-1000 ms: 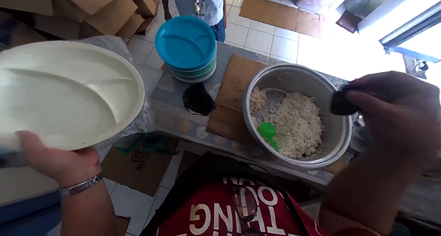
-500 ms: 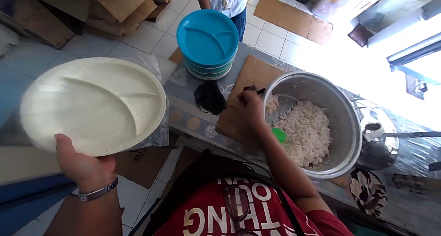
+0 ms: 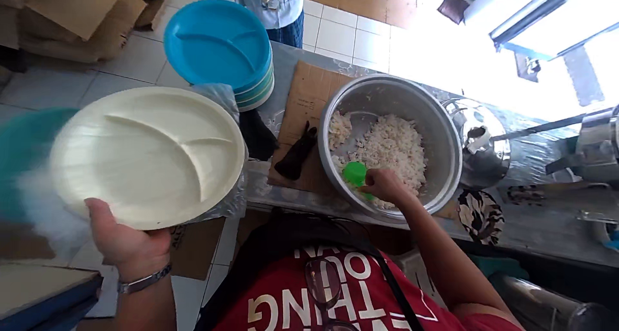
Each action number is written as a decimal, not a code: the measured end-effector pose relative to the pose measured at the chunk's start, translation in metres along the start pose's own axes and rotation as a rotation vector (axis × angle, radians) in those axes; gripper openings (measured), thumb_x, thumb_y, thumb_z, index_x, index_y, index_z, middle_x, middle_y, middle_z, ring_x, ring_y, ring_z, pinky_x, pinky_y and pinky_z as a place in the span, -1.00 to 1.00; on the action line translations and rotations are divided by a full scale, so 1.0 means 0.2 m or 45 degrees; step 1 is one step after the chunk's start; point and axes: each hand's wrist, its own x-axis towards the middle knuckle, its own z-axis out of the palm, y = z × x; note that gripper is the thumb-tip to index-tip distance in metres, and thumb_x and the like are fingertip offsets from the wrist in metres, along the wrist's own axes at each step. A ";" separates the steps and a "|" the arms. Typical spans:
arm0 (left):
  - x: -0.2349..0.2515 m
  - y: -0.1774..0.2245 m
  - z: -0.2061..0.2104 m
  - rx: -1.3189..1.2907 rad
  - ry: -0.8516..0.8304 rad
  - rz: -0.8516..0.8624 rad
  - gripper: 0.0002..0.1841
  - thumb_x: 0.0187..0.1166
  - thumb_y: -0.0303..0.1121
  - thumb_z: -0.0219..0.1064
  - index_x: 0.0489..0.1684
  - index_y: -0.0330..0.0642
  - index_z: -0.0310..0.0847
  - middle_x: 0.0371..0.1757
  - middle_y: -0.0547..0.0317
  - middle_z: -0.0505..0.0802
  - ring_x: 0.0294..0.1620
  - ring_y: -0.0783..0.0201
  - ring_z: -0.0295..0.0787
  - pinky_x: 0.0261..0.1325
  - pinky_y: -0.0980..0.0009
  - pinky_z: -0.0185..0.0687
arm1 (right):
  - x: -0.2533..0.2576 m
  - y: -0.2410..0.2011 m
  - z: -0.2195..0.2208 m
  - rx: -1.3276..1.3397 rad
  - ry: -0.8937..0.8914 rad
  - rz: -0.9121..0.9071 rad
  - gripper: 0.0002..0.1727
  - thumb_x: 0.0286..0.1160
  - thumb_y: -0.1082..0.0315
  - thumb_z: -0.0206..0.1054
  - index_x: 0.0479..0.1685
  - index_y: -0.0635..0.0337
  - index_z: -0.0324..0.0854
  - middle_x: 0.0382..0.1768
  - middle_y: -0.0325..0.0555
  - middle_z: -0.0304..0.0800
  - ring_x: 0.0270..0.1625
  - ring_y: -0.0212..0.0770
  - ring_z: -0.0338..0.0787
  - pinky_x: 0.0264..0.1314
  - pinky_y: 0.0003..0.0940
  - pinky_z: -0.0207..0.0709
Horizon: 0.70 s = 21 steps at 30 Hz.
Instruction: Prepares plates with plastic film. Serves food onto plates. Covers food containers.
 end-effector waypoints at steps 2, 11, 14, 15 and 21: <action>-0.06 -0.03 0.10 0.021 -0.012 -0.018 -0.47 0.91 0.00 -0.40 0.66 0.06 0.25 0.48 0.22 0.68 0.49 0.25 0.64 0.51 0.10 0.60 | 0.02 -0.05 0.04 -0.096 -0.082 0.033 -0.55 0.49 0.18 0.49 0.13 0.43 0.65 0.08 0.37 0.75 0.24 0.35 0.72 0.32 0.38 0.48; -0.27 -0.17 0.23 0.033 0.021 -0.058 -0.50 0.92 -0.03 -0.33 0.64 0.04 0.29 0.46 0.18 0.70 0.47 0.23 0.66 0.50 0.09 0.61 | 0.01 -0.15 -0.06 -0.420 0.083 0.133 -0.52 0.54 0.52 0.26 0.47 0.34 0.40 0.12 0.38 0.76 0.29 0.37 0.74 0.24 0.27 0.56; -0.34 -0.20 0.25 0.040 0.068 -0.057 -0.51 0.92 -0.04 -0.30 0.60 0.03 0.33 0.41 0.20 0.73 0.41 0.24 0.71 0.44 0.12 0.67 | 0.10 -0.08 -0.13 -0.278 0.110 0.132 -0.50 0.51 0.52 0.30 0.46 0.39 0.42 0.18 0.40 0.74 0.30 0.39 0.74 0.27 0.32 0.57; -0.36 -0.22 0.25 0.034 0.085 -0.056 -0.52 0.92 -0.04 -0.29 0.61 0.02 0.33 0.40 0.20 0.74 0.40 0.25 0.72 0.43 0.12 0.67 | 0.12 -0.05 -0.16 -0.237 0.067 0.126 -0.50 0.45 0.53 0.33 0.42 0.41 0.47 0.23 0.41 0.72 0.35 0.39 0.71 0.31 0.35 0.55; -0.45 -0.25 0.23 -0.002 0.143 -0.074 -0.51 0.92 -0.04 -0.32 0.63 0.03 0.31 0.43 0.19 0.73 0.43 0.25 0.69 0.45 0.11 0.66 | 0.24 0.15 -0.48 -0.194 0.425 0.100 -0.35 0.40 0.65 0.32 0.59 0.28 0.40 0.51 0.59 0.37 0.22 0.62 0.68 0.09 0.51 0.60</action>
